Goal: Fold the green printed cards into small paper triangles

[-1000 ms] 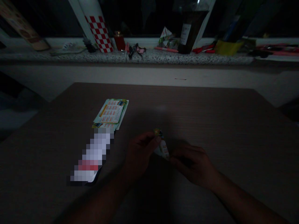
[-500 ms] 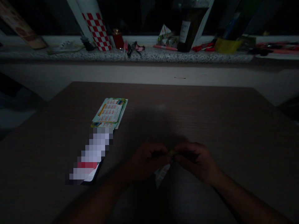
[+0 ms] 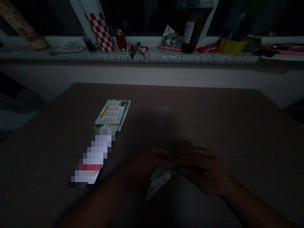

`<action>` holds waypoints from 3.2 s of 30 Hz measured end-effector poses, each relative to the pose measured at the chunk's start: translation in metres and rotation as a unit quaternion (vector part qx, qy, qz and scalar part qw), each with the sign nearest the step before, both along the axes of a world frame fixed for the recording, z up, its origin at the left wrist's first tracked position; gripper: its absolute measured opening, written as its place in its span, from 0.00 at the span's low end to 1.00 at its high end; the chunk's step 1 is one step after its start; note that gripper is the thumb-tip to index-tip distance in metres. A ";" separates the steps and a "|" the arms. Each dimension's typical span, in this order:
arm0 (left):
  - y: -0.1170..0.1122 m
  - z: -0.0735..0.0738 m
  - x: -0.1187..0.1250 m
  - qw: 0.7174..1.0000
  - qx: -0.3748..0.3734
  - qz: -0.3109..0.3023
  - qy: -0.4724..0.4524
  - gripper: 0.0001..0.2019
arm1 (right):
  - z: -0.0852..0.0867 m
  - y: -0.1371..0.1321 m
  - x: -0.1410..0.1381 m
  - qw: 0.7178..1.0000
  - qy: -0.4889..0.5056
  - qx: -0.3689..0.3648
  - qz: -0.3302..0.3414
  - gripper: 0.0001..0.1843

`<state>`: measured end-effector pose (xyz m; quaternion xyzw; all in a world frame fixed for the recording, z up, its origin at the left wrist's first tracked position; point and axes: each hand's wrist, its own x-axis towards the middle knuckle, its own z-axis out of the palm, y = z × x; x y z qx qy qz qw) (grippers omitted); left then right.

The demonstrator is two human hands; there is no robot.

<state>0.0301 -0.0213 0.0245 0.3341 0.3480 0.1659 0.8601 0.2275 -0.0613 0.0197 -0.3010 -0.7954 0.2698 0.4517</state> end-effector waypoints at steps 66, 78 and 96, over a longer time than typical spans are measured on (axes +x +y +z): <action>-0.008 0.004 0.000 0.670 0.721 -0.055 0.165 0.07 | 0.003 -0.003 -0.006 0.994 -0.049 0.037 -0.090 0.09; -0.012 0.009 0.002 0.695 0.708 -0.008 0.122 0.06 | 0.001 -0.005 -0.009 0.994 0.021 -0.020 -0.108 0.10; -0.005 0.011 -0.003 0.814 0.542 0.105 0.180 0.04 | -0.013 0.001 0.011 0.970 0.070 -0.135 -0.191 0.07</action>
